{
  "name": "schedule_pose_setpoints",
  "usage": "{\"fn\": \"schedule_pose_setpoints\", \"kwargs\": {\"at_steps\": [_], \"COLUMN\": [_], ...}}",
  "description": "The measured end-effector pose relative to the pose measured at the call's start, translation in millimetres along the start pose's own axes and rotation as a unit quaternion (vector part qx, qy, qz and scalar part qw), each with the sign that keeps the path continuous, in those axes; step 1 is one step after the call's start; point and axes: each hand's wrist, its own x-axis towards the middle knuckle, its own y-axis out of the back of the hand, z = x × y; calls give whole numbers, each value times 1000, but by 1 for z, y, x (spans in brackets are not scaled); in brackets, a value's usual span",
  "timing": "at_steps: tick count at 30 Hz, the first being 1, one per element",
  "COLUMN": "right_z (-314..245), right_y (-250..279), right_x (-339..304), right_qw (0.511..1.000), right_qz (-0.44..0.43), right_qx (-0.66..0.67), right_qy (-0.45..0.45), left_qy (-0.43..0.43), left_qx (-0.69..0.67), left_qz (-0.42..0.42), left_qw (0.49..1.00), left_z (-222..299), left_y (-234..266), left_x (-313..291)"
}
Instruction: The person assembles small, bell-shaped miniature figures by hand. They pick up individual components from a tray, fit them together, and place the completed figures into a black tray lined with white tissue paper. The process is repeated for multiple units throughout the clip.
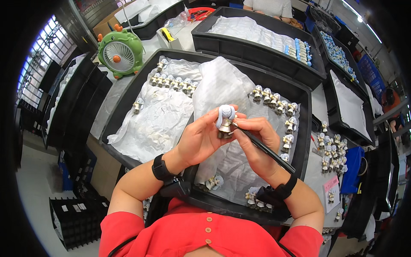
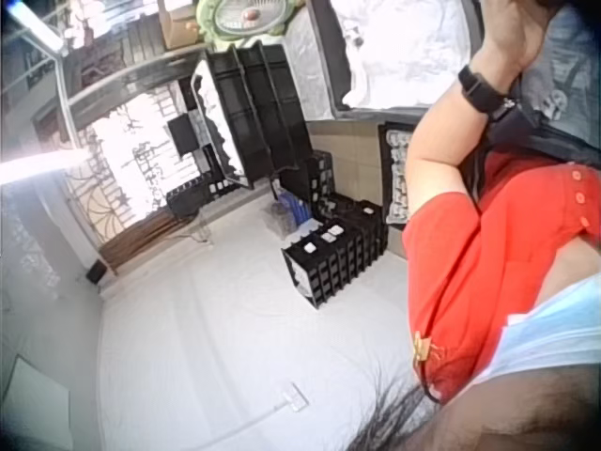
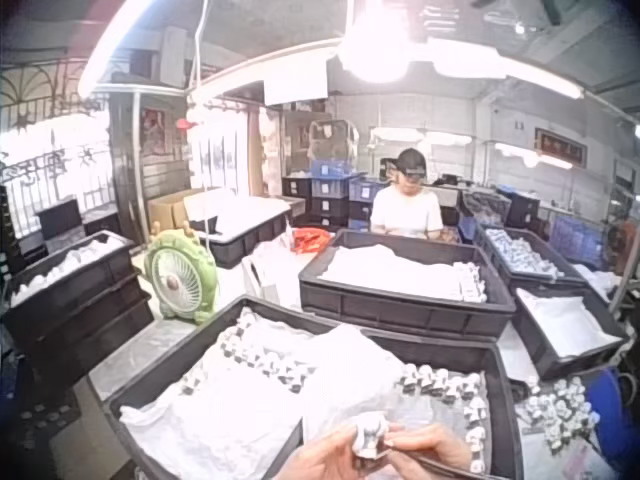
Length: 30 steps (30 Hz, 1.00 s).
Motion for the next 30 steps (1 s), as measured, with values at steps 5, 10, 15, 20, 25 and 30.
{"fn": "schedule_pose_setpoints", "kwargs": {"at_steps": [5, 10, 15, 20, 25, 30], "right_z": [-1, 0, 1, 2, 4, 2], "right_y": [-3, -2, -1, -2, -1, -2], "right_x": [-1, -2, -2, -1, -1, -2], "right_qw": [1000, 1000, 1000, 1000, 999, 999], "right_qz": [4, 3, -2, 9, -2, -1], "right_qx": [2, 3, -11, -19, -43, -41], "right_qy": [-5, -11, -5, 8, 22, 16], "left_qy": [3, 2, 2, 3, 7, 9], "left_qx": [1, 1, 7, 1, -14, -19], "left_qz": [14, 15, 15, 13, 12, 14], "left_qw": [1000, 1000, 1000, 1000, 1000, 1000], "left_z": [0, 0, -1, -1, -1, -1], "left_y": [0, -1, 1, 0, 1, 0], "left_x": [-2, -2, -1, 0, 0, -1]}}
